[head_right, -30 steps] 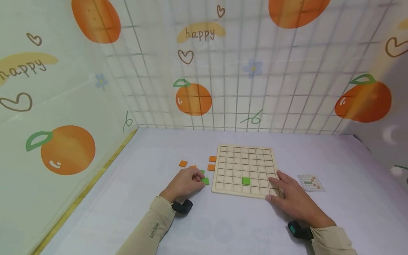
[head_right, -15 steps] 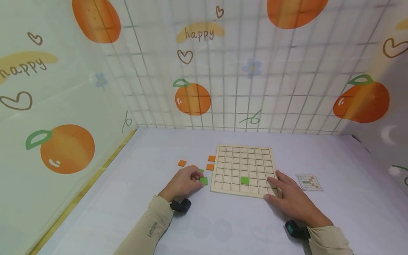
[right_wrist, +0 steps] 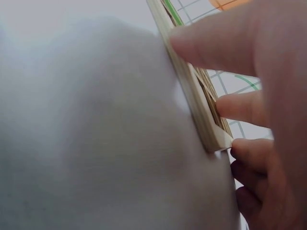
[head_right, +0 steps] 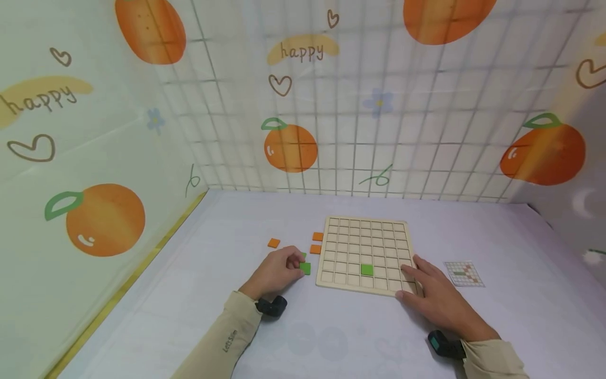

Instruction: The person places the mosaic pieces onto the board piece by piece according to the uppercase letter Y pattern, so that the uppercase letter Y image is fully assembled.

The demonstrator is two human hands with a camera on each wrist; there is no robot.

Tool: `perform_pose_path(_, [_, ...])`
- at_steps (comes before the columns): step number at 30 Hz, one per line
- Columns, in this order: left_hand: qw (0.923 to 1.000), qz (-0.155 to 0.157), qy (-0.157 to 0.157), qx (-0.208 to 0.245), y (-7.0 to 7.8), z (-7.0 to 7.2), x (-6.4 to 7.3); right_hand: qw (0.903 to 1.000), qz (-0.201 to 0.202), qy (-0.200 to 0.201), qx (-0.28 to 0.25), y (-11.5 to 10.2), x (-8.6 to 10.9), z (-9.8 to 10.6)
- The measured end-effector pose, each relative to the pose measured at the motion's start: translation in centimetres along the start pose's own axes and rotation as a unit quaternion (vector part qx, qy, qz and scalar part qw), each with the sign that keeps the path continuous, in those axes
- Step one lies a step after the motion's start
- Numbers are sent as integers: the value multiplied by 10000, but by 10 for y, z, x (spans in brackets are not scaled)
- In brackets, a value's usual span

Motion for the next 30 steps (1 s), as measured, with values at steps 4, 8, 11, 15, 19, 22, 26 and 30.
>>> perform_pose_path(4, [9998,130,74,120,-4,0,2,10000,-14,5,-31,1,2,-1])
perform_pose_path(8, [9992,221,104,313,-7,2,3,10000,-20,-5,-25,-1,3,-1])
perform_pose_path(11, [9986,235,153,440,-8,4,2,10000,-18,-18,-47,-3,2,0])
perform_pose_path(15, [9971,228,283,663,-10,9,1,10000,11,-16,-34,-4,1,2])
perform_pose_path(19, [9917,382,358,1170,-14,11,1,10000,-15,-32,48,-3,-1,1])
perform_pose_path(22, [9840,555,351,1654,-17,10,-1,9999,-54,-83,68,-2,-1,0])
perform_pose_path(26, [9699,673,329,2316,-18,6,-3,9999,-68,-135,34,-3,0,-1])
perform_pose_path(30, [9575,752,318,2768,-17,3,-4,9999,-41,-162,-11,-2,0,-2])
Point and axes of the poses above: each hand's wrist, its own x-axis away from the middle knuckle, its own z-axis out of the back of the hand, y = z × x, the point moved 10 cm from there along -x, towards the middle knuckle, and after that the axes turned 6 degrees about -z, right-handed, at the moved point
